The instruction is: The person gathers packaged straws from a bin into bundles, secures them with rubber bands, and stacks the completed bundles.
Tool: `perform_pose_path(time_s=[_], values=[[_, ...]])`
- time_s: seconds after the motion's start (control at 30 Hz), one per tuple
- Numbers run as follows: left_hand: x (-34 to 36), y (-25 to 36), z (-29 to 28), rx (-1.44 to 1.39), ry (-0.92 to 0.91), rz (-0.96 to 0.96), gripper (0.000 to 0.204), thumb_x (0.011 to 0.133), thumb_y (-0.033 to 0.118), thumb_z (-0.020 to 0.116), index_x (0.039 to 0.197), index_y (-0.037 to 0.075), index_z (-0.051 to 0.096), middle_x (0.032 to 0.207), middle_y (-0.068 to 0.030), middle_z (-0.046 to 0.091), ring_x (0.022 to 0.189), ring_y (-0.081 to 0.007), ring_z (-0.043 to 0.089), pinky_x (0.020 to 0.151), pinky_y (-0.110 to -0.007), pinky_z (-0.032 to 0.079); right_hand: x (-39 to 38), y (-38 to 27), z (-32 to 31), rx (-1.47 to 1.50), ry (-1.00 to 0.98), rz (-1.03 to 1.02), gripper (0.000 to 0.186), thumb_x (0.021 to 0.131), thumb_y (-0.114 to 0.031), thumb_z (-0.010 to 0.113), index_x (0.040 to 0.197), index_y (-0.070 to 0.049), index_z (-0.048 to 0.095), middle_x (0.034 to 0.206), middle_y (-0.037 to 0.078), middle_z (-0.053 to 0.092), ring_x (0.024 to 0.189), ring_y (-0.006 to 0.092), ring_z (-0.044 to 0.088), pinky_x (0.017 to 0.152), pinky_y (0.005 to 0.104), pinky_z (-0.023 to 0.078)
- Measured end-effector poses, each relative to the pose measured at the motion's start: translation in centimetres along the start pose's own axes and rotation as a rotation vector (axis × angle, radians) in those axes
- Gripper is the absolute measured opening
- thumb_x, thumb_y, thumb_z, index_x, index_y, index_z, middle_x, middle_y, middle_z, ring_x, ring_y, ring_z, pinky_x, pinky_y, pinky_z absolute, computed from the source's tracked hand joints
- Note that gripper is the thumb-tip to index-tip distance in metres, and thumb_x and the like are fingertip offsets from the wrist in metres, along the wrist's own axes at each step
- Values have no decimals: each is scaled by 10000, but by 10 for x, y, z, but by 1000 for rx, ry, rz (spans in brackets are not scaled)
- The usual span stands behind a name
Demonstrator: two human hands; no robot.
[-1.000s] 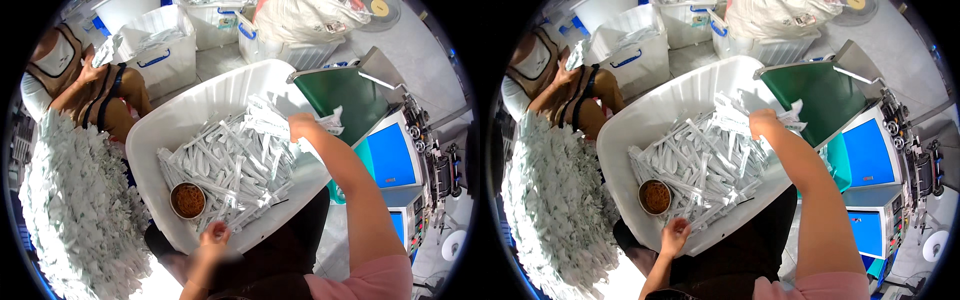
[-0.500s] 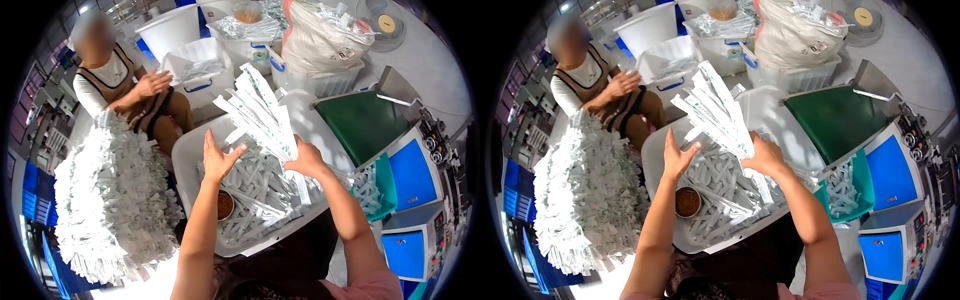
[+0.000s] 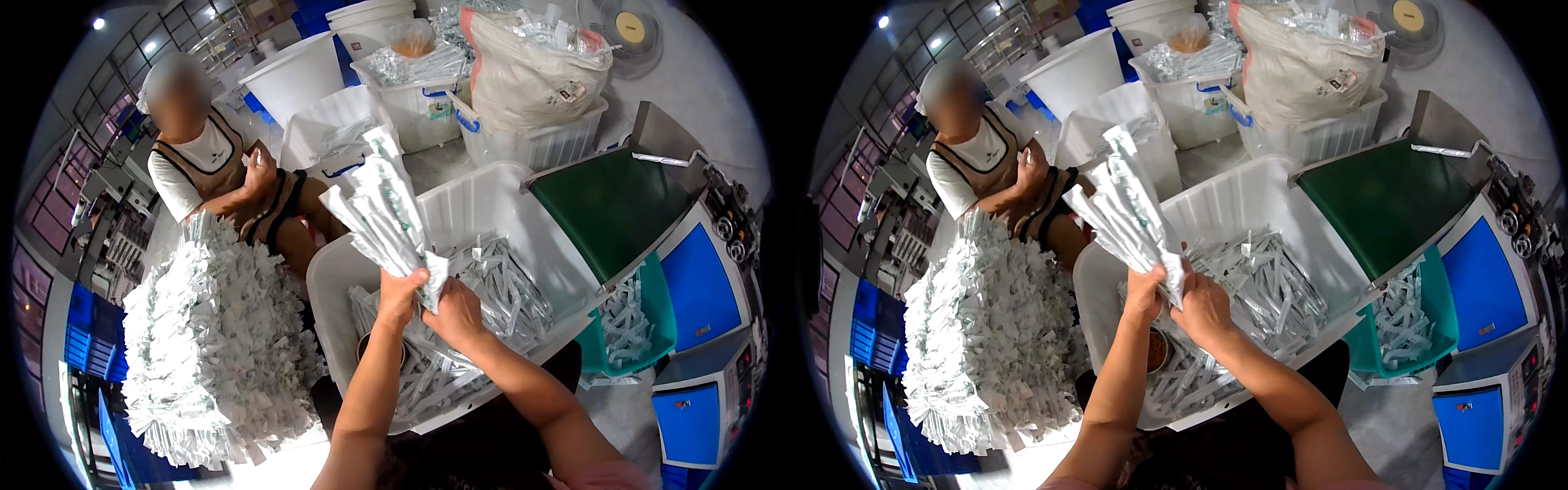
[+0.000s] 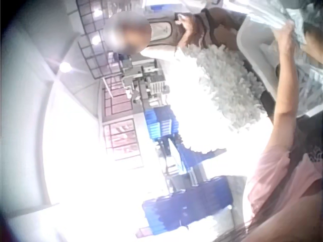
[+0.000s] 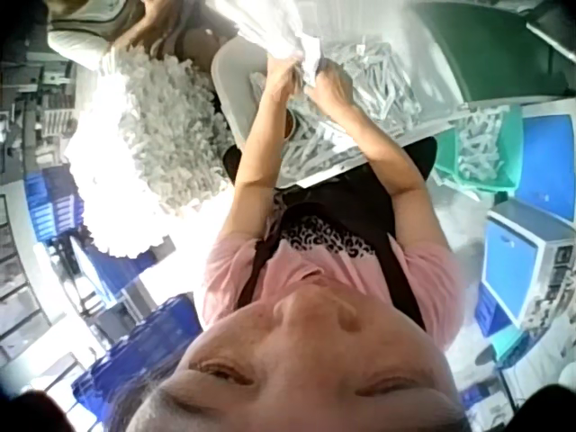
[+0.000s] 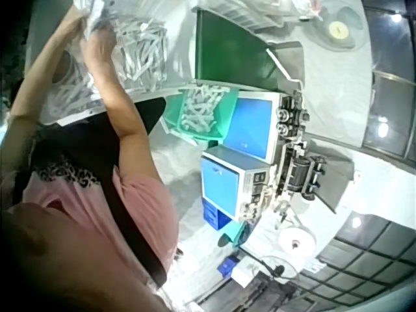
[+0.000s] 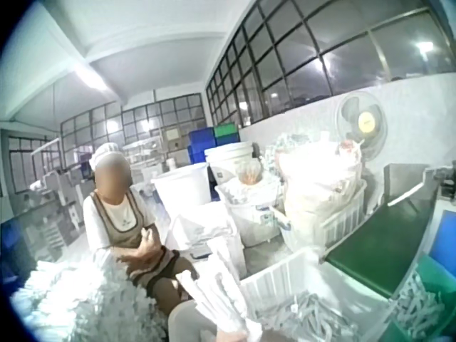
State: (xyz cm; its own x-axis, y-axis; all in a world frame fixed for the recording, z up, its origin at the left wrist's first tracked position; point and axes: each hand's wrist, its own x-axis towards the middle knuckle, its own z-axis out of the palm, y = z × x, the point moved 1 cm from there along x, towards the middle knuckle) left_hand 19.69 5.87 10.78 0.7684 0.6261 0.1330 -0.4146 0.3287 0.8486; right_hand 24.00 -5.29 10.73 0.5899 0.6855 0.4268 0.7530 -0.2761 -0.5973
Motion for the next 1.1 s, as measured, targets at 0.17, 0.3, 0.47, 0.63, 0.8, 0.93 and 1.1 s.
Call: perform_pose_path(time_s=[0.17, 0.3, 0.47, 0.63, 0.8, 0.93, 1.1], values=[[-25, 15, 6, -108, -33, 99, 746, 525, 334, 809, 1072, -29, 455, 956, -103, 564, 832, -194, 558, 727, -298, 452, 1, -17, -1, -113, -29, -66, 589, 596, -175, 688, 1089, 22, 434, 852, 166, 541, 807, 321, 527, 729, 399, 415], [-17, 22, 0, 375, 266, 123, 386, 665, 73, 647, 994, -55, 489, 858, -141, 587, 790, -215, 585, 698, -312, 481, -7, -26, 15, -13, -13, -90, 743, 596, -151, 685, 1224, 35, 333, 886, 156, 536, 848, 296, 517, 722, 369, 395], [-13, 45, -5, 164, 363, 52, 286, 655, 49, 622, 904, -30, 507, 767, -111, 563, 685, -205, 570, 595, -322, 484, -23, -15, 10, 301, -152, -157, 927, 647, -322, 703, 1311, 28, 158, 1140, 242, 432, 974, 360, 504, 815, 403, 412], [-7, 88, -28, 0, 363, 195, 296, 672, 71, 581, 947, 8, 495, 786, -92, 536, 750, -210, 541, 693, -346, 464, -62, 24, 2, 296, -235, -25, 725, 762, -272, 618, 1308, -7, 222, 1236, 234, 393, 1078, 342, 468, 809, 370, 442], [-7, 108, -55, -286, 316, 150, 324, 678, 45, 588, 973, 11, 457, 844, -101, 525, 741, -225, 548, 673, -355, 482, -80, 29, -18, 338, -418, 79, 316, 803, -92, 538, 1100, 7, 495, 1080, 162, 541, 884, 239, 574, 648, 289, 448], [-16, 111, -55, -447, 170, 124, 383, 673, 68, 579, 1030, 51, 442, 861, -110, 511, 796, -218, 529, 699, -364, 485, -68, 12, -32, 515, -17, 83, 240, 815, -116, 551, 1023, 3, 536, 933, 118, 582, 772, 203, 587, 604, 296, 463], [-39, 93, -42, -548, -97, -3, 558, 631, 68, 524, 1165, 33, 368, 906, -146, 480, 781, -237, 536, 741, -370, 487, -44, -8, -36, 868, -119, 89, 611, 777, -359, 603, 1210, 11, 381, 1176, 186, 462, 1091, 287, 456, 894, 352, 377]])
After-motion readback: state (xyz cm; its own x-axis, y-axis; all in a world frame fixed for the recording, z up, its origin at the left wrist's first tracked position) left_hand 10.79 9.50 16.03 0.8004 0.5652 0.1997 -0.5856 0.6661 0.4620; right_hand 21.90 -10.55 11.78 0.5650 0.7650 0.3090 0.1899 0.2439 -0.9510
